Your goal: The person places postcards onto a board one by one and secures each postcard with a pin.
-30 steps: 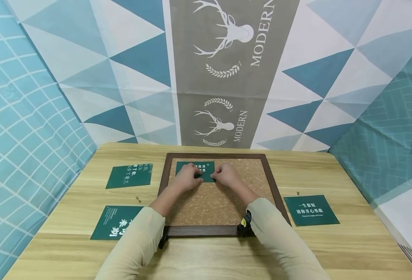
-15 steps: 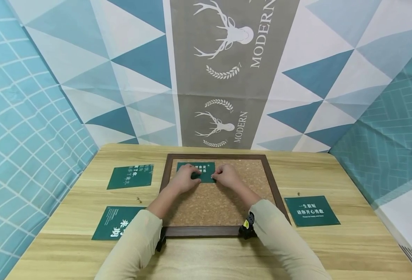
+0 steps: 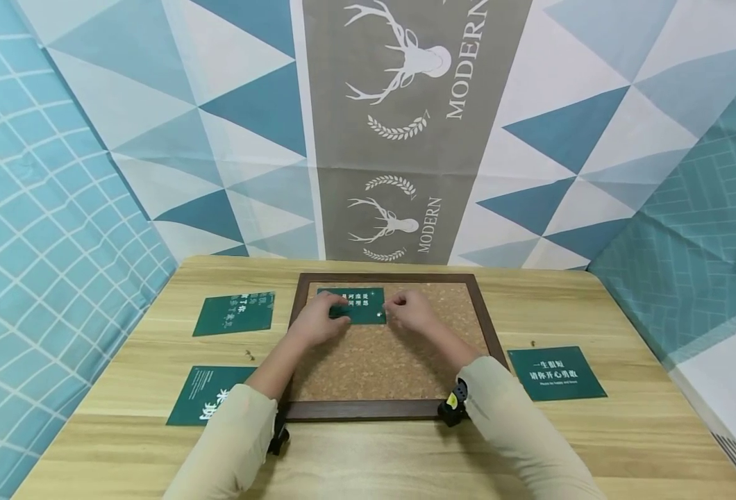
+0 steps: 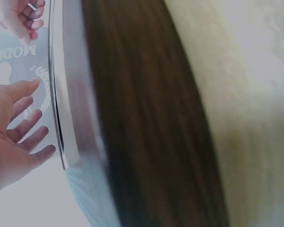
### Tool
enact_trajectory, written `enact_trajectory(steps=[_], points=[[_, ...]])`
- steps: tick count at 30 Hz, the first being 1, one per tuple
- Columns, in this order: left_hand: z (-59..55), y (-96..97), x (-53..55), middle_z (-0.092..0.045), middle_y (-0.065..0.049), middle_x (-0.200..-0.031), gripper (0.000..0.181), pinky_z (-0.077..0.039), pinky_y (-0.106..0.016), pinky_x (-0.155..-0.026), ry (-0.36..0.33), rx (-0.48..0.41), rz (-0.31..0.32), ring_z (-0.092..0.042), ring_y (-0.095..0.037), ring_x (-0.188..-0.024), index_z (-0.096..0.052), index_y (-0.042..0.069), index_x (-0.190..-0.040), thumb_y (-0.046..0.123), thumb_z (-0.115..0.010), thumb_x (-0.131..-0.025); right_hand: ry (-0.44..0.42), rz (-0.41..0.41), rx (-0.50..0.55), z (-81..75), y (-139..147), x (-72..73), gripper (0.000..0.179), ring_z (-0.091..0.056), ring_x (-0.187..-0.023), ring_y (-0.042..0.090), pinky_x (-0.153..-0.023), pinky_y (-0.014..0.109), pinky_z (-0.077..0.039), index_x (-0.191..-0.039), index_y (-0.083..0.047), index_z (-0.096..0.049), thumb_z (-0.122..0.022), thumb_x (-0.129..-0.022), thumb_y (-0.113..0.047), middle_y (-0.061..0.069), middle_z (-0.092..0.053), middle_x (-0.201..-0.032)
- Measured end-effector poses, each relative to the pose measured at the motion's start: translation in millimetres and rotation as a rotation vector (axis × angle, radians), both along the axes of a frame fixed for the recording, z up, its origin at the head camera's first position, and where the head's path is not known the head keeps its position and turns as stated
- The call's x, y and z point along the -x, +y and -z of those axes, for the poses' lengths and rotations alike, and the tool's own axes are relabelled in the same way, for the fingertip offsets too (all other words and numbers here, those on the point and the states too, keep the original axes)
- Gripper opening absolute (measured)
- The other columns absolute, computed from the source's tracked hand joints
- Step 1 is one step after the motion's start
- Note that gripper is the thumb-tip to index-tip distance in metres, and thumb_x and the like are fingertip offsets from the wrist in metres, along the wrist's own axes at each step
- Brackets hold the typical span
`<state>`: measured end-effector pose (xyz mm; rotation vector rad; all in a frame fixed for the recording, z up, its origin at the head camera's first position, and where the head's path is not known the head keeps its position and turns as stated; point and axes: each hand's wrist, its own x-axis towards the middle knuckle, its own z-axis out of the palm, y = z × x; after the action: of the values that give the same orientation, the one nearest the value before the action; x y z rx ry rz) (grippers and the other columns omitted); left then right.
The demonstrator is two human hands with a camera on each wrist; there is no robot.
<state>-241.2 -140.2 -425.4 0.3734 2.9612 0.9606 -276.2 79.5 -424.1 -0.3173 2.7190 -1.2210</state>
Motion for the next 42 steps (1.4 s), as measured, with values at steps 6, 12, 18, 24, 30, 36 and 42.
enact_trajectory(steps=[6, 12, 18, 24, 30, 36, 42], points=[[-0.1, -11.9, -8.1, -0.055, -0.015, -0.128, 0.04, -0.041, -0.049, -0.101, -0.014, -0.043, -0.039, -0.048, -0.034, -0.123, -0.059, 0.006, -0.124, 0.022, -0.065, -0.088, 0.016, 0.005, -0.005, -5.7, 9, -4.0, 0.023, -0.051, -0.059, 0.013, -0.055, 0.024, -0.041, -0.093, -0.003, -0.072, -0.059, -0.092, -0.023, 0.013, -0.067, -0.079], [-4.7, -21.1, -15.9, -0.054, -0.018, -0.126, 0.041, -0.044, -0.051, -0.097, 0.004, -0.037, -0.065, -0.051, -0.036, -0.118, -0.058, 0.004, -0.124, 0.022, -0.066, -0.088, 0.043, 0.02, -0.042, -14.0, 21, -7.3, 0.025, -0.052, -0.065, 0.014, -0.056, 0.025, -0.042, -0.094, -0.003, -0.071, -0.059, -0.092, -0.025, 0.011, -0.067, -0.083], [-7.4, -28.7, -23.6, -0.051, -0.02, -0.128, 0.042, -0.045, -0.051, -0.094, -0.021, -0.079, -0.087, -0.051, -0.038, -0.117, -0.058, 0.003, -0.125, 0.022, -0.065, -0.088, 0.079, 0.013, -0.065, -18.6, 35, -10.9, 0.024, -0.052, -0.064, 0.013, -0.057, 0.026, -0.042, -0.093, -0.002, -0.07, -0.058, -0.093, -0.023, 0.01, -0.066, -0.084], [-4.5, -38.9, -28.5, -0.053, -0.021, -0.124, 0.042, -0.047, -0.05, -0.088, -0.003, -0.09, -0.135, -0.054, -0.035, -0.109, -0.057, 0.002, -0.126, 0.021, -0.065, -0.089, 0.077, 0.027, -0.063, -22.8, 50, -14.4, 0.025, -0.052, -0.066, 0.015, -0.057, 0.025, -0.041, -0.092, -0.002, -0.069, -0.057, -0.093, -0.024, 0.012, -0.067, -0.086], [-4.2, -47.7, -35.1, -0.053, -0.022, -0.122, 0.045, -0.047, -0.051, -0.088, -0.004, -0.106, -0.161, -0.054, -0.037, -0.108, -0.055, 0.002, -0.128, 0.021, -0.064, -0.089, 0.103, 0.04, -0.091, -25.5, 69, -17.4, 0.025, -0.057, -0.073, 0.017, -0.061, 0.028, -0.044, -0.101, -0.006, -0.07, -0.057, -0.094, -0.026, 0.012, -0.069, -0.096], [-5.1, -52.4, -38.3, -0.052, -0.024, -0.125, 0.044, -0.044, -0.054, -0.092, 0.003, -0.108, -0.19, -0.05, -0.04, -0.116, -0.055, -0.001, -0.127, 0.02, -0.062, -0.09, 0.107, 0.078, -0.116, -24.9, 86, -18.6, 0.028, -0.058, -0.078, 0.02, -0.065, 0.03, -0.045, -0.103, -0.006, -0.069, -0.056, -0.094, -0.029, 0.012, -0.068, -0.097], [-3.9, -55.8, -40.1, -0.05, -0.024, -0.127, 0.044, -0.045, -0.052, -0.092, -0.027, -0.112, -0.23, -0.048, -0.041, -0.117, -0.054, -0.002, -0.127, 0.02, -0.062, -0.09, 0.112, 0.104, -0.131, -27.6, 104, -23.4, 0.03, -0.06, -0.088, 0.026, -0.07, 0.036, -0.048, -0.107, -0.004, -0.067, -0.055, -0.094, -0.029, 0.015, -0.066, -0.103]])
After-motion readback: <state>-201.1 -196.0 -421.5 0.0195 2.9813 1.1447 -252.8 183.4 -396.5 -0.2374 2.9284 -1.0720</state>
